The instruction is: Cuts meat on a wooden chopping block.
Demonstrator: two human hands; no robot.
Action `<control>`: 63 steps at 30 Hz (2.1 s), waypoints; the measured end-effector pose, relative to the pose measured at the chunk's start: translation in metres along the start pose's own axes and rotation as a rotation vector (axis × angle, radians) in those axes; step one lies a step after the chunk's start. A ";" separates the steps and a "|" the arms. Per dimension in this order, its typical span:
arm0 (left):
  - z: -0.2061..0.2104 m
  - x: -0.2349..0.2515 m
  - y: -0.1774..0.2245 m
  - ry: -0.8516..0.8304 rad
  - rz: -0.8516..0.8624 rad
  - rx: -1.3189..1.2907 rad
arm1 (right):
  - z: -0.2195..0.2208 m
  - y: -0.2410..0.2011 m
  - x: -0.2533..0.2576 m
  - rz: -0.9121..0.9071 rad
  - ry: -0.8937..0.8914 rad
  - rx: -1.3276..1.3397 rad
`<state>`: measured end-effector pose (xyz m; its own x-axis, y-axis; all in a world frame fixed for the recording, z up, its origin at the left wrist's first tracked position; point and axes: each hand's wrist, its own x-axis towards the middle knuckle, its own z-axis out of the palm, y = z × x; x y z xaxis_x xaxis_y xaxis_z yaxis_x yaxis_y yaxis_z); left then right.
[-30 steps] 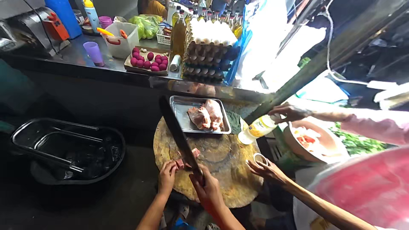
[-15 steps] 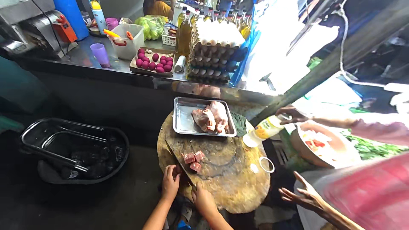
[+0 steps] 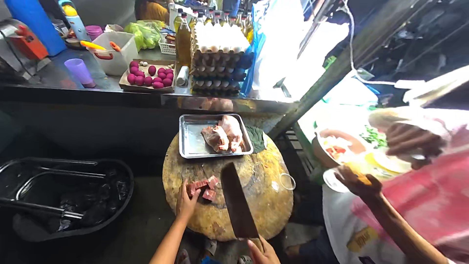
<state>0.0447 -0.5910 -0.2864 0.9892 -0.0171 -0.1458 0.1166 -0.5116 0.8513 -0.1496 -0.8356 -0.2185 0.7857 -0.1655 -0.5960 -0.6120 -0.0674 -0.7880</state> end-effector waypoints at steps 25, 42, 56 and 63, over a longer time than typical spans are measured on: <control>0.025 0.054 0.050 -0.715 0.155 0.545 | 0.053 0.020 0.061 0.140 -0.047 0.149; 0.019 0.037 0.080 -0.255 -0.526 -0.864 | 0.147 -0.026 0.019 0.064 0.433 -0.426; -0.022 0.060 0.022 -0.424 -0.846 -1.497 | 0.175 -0.070 -0.012 -0.328 0.674 -0.437; -0.120 0.081 -0.009 -0.289 -0.680 -1.467 | 0.133 -0.047 -0.015 -0.205 0.680 -0.556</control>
<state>0.1341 -0.4849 -0.2456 0.6950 -0.3795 -0.6107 0.6430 0.7081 0.2918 -0.1205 -0.6991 -0.1929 0.7693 -0.6321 -0.0929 -0.5596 -0.5965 -0.5754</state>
